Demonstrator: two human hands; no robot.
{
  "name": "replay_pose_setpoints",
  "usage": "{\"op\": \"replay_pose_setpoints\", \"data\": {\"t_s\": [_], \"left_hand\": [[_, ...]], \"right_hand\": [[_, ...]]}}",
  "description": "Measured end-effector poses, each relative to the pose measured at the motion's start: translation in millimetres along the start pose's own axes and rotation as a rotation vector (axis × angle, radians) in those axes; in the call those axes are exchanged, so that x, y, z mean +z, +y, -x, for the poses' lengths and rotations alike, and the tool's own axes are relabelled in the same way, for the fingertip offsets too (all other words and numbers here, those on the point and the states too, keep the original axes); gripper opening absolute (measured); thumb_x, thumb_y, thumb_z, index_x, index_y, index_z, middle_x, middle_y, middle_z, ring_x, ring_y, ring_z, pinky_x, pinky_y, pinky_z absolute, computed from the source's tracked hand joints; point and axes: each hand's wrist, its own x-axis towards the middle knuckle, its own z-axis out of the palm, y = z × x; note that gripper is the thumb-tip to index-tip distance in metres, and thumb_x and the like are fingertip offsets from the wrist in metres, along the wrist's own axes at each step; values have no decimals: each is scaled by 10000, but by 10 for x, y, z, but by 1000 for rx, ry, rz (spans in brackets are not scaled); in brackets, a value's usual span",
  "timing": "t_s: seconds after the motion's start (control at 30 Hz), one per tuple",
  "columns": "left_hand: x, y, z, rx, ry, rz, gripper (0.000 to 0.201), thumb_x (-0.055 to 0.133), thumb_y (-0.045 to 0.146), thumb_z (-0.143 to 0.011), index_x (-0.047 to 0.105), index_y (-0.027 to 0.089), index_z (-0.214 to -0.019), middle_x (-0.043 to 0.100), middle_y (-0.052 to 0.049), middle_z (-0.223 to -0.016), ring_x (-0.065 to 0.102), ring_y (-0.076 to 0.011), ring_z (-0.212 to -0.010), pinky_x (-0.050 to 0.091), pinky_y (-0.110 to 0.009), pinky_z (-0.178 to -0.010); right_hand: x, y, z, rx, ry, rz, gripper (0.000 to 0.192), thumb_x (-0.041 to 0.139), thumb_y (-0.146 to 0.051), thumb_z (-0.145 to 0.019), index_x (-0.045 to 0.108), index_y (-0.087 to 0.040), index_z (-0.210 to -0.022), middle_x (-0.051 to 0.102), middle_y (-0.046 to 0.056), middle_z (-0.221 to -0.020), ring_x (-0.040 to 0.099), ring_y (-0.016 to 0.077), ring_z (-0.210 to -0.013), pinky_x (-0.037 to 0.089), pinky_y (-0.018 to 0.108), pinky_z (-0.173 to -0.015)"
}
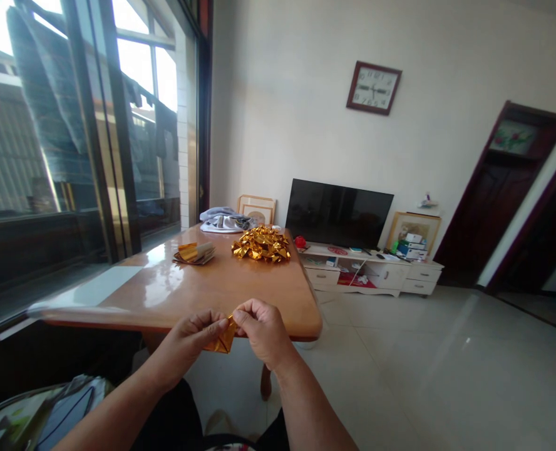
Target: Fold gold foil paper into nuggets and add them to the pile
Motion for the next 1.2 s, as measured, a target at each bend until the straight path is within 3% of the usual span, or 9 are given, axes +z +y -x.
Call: {"op": "replay_pose_setpoints", "data": {"t_s": [0.27, 0.57, 0.8, 1.03, 1.2], "left_hand": [[-94, 61, 34, -30, 24, 26, 252, 775, 407, -803, 720, 162, -829, 683, -14, -778, 559, -149, -727, 415, -247, -688], [-168, 127, 10, -36, -88, 77, 271, 770, 340, -812, 781, 165, -1018, 781, -79, -997, 671, -233, -955, 470, -323, -913], [-195, 127, 11, -16, 1, 122, 345, 819, 317, -741, 783, 171, -1051, 796, -94, -982, 716, -276, -943, 523, -379, -897], [-282, -70, -68, 19, 40, -145, 327, 722, 329, -806, 765, 166, -1086, 796, -85, -999, 714, -270, -930, 517, -369, -880], [-321, -126, -73, 81, -11, -382, 285, 591, 297, -896, 759, 177, -1092, 788, -75, -1044, 701, -272, -969, 493, -361, -902]], "right_hand": [[-145, 65, -2, 30, 120, -133, 279, 766, -425, -800, 666, -164, -807, 609, -29, -671, 505, 95, -586, 389, 213, -578], [-246, 162, -22, 71, 143, -242, 250, 791, -383, -783, 665, -167, -784, 602, -21, -656, 467, 82, -551, 316, 204, -505], [-277, 233, -55, 110, 150, -306, 240, 801, -367, -770, 660, -173, -781, 595, -21, -643, 444, 76, -514, 278, 207, -464], [-258, 311, -50, 168, 158, -124, 310, 786, -426, -780, 673, -170, -914, 619, -18, -720, 544, 89, -557, 354, 205, -497], [-247, 355, -55, 191, 157, 16, 315, 748, -443, -793, 688, -166, -930, 583, -42, -634, 445, 63, -457, 280, 203, -442]]}}
